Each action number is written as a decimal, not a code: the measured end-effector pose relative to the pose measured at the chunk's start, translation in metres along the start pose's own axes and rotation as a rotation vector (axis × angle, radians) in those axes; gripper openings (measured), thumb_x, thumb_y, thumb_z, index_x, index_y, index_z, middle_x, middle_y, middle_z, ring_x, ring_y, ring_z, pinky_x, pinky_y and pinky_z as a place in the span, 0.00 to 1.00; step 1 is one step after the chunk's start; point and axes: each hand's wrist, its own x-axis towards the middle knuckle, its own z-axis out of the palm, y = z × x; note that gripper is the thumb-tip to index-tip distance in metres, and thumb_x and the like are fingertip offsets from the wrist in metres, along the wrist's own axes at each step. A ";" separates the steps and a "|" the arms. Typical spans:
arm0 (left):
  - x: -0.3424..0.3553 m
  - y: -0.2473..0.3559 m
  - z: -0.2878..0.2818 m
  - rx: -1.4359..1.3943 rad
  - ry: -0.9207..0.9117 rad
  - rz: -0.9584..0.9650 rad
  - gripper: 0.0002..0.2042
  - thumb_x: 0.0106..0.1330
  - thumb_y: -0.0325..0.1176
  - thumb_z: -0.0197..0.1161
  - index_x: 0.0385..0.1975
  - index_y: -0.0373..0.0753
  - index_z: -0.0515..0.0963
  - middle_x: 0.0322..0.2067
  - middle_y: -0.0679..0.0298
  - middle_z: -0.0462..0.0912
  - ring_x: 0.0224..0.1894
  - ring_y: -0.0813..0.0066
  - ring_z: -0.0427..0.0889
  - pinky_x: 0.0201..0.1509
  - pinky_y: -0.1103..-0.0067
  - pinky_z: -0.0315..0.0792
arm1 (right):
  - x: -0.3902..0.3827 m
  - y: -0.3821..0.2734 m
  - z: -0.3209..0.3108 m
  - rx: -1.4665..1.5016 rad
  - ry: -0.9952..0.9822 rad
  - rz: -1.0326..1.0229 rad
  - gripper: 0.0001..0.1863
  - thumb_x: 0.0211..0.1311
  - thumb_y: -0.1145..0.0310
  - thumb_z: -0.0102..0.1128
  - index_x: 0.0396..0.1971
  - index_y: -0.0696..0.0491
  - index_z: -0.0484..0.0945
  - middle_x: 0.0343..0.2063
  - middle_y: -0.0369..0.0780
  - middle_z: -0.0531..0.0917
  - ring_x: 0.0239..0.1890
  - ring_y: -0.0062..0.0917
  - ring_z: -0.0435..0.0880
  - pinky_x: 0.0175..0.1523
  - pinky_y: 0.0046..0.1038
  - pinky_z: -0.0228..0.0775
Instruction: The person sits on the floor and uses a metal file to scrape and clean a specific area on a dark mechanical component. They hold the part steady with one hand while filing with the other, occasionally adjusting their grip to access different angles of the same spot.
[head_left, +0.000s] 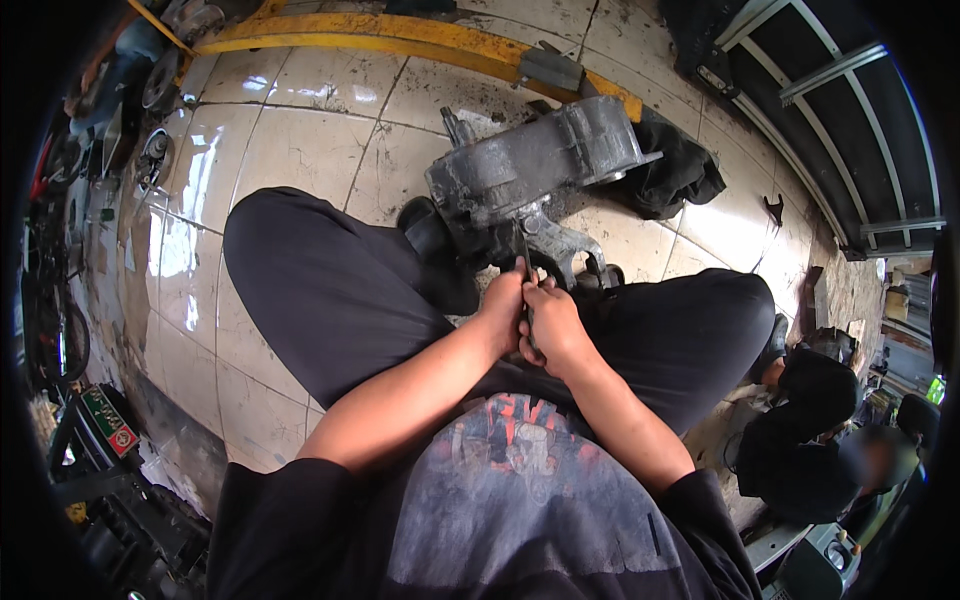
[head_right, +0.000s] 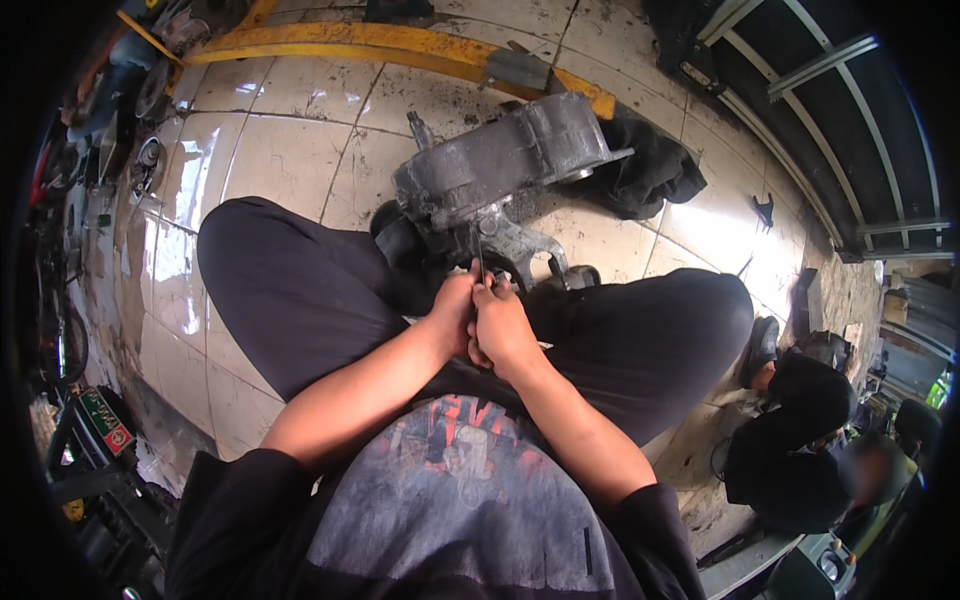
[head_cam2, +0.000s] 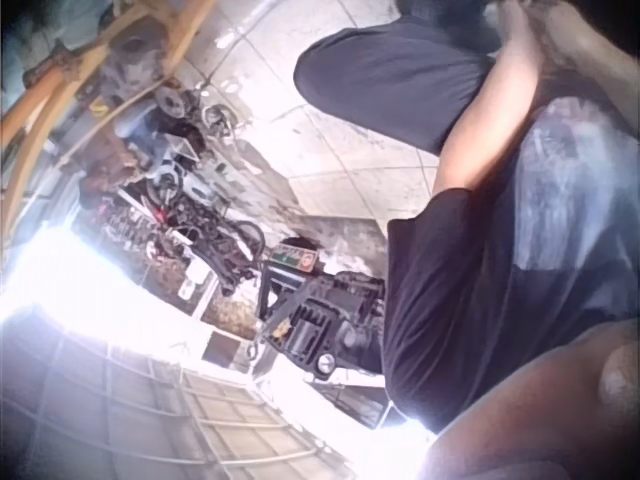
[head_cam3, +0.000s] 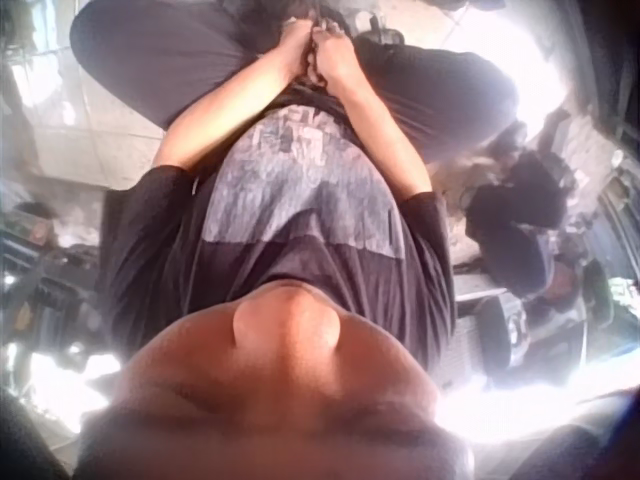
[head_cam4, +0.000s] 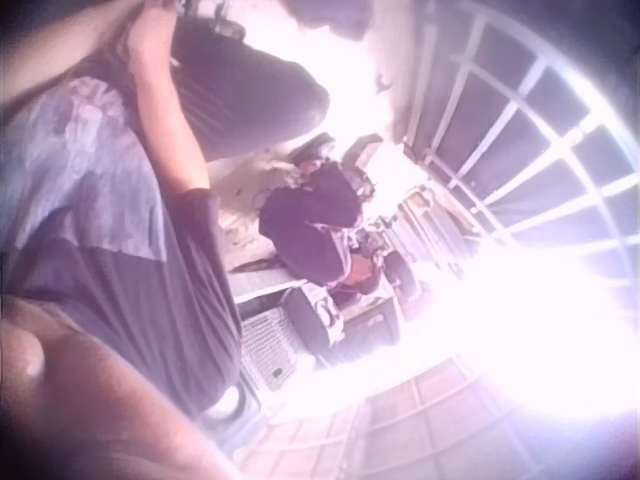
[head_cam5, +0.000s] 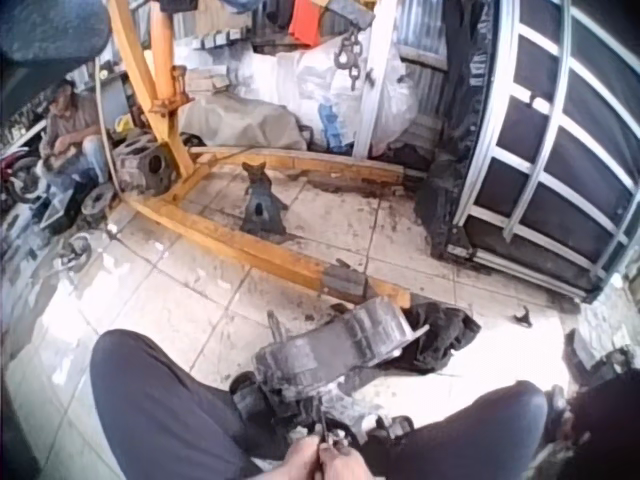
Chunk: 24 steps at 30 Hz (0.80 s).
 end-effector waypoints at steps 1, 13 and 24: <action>-0.004 0.001 -0.002 -0.020 -0.039 -0.007 0.24 0.83 0.59 0.41 0.33 0.49 0.73 0.37 0.66 0.84 0.32 0.70 0.78 0.32 0.68 0.72 | -0.002 0.001 -0.001 0.015 -0.018 0.022 0.13 0.81 0.58 0.47 0.42 0.53 0.69 0.18 0.36 0.71 0.07 0.25 0.66 0.11 0.30 0.53; -0.002 -0.031 0.001 -0.233 -0.043 0.022 0.25 0.81 0.63 0.43 0.35 0.48 0.76 0.40 0.62 0.85 0.42 0.56 0.84 0.44 0.55 0.79 | -0.025 0.007 -0.006 -0.187 0.028 -0.010 0.13 0.79 0.58 0.50 0.40 0.53 0.70 0.17 0.37 0.72 0.07 0.25 0.67 0.11 0.31 0.56; 0.005 -0.012 -0.008 -0.108 -0.022 -0.071 0.26 0.81 0.63 0.42 0.38 0.50 0.79 0.34 0.71 0.84 0.21 0.69 0.71 0.24 0.63 0.66 | -0.003 0.005 -0.006 -0.006 -0.004 0.043 0.11 0.79 0.58 0.49 0.39 0.50 0.69 0.19 0.37 0.73 0.07 0.26 0.65 0.10 0.31 0.53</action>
